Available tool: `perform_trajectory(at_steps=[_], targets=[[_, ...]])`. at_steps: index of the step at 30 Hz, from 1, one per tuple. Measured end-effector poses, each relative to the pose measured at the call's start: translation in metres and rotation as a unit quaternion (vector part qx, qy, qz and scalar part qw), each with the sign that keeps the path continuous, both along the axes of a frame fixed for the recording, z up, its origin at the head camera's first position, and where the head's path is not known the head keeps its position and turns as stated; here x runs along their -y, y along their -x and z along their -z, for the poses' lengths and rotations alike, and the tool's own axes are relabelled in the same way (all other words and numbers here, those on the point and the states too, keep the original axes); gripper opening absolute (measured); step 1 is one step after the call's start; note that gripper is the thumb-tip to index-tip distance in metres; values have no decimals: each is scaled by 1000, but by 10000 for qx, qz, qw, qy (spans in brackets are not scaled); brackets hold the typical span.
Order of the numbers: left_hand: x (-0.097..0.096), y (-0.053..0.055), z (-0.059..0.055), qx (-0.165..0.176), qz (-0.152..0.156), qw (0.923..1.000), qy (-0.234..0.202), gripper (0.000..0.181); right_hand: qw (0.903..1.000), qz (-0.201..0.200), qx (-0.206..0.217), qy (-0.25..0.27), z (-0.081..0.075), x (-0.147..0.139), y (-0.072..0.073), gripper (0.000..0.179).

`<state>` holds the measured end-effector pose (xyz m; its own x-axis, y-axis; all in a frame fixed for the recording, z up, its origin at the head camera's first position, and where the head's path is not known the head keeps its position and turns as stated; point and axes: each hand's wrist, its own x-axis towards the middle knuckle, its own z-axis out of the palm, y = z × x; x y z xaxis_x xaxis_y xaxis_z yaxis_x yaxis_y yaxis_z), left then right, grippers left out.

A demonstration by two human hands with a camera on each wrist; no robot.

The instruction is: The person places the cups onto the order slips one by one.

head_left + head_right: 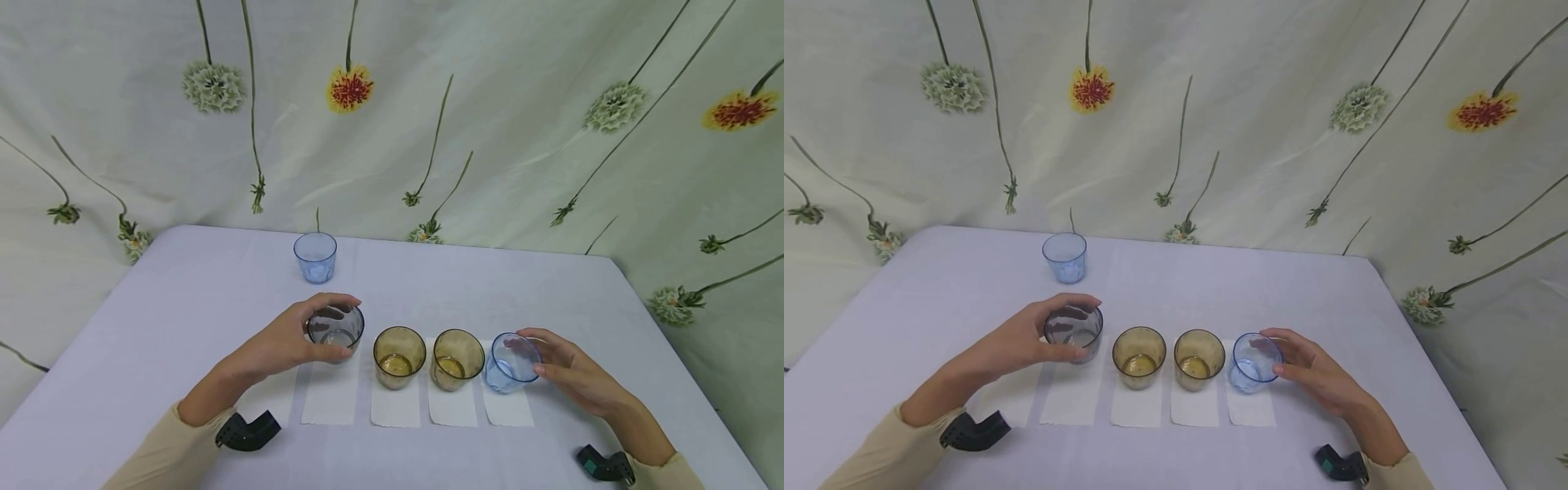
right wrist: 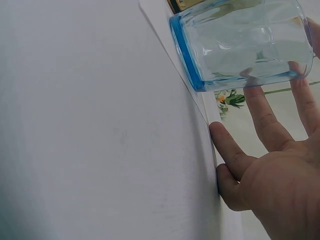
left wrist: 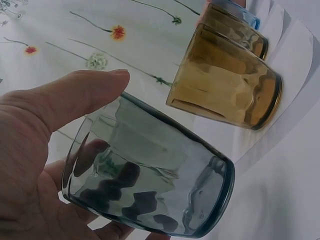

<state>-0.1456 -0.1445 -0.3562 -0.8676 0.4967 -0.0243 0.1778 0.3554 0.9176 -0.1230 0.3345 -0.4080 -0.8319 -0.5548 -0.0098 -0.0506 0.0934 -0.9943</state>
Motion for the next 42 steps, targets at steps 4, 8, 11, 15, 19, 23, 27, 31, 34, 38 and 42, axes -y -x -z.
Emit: perform_trajectory(at_steps=[4, 8, 11, 15, 19, 23, 27, 31, 34, 38, 42], targets=[[0, 0, 1, -85, 78, 9999, 69, 66, 10000, 19, 10, -10, 0, 0, 0, 51], [0, 0, 2, -45, 74, 9999, 119, 64, 10000, 7, -1, -5, 0, 0, 0, 51], [-1, 1, 2, 16, 72, 9999, 128, 63, 10000, -4, -16, -4, 0, 0, 0, 51], [-2, 1, 4, -10, 134, 9998, 132, 62, 10000, -15, -18, -2, 0, 0, 0, 51], [-2, 1, 6, -79, 186, 9997, 163, 62, 10000, -5, -17, -7, 0, 0, 0, 51], [-3, 1, 7, -39, 235, 9995, 226, 64, 10000, 53, -2, -49, 0, 0, 0, 51], [-3, 1, 8, 12, 322, 9992, 248, 64, 9999, 107, 10, -101, 0, 0, 0, 50], [-2, 2, 10, 20, 376, 9990, 245, 66, 9999, 106, -11, -115, 1, 0, 0, 50], [-2, 2, 11, 28, 398, 9989, 231, 67, 9998, 108, -37, -138, 1, 0, 0, 50], [-2, 2, 12, 41, 405, 9990, 189, 66, 9998, 107, -34, -133, 0, 0, 0, 50], [-2, 2, 12, 30, 395, 9991, 168, 65, 10000, 33, -26, -39, 0, -1, 0, 51]])
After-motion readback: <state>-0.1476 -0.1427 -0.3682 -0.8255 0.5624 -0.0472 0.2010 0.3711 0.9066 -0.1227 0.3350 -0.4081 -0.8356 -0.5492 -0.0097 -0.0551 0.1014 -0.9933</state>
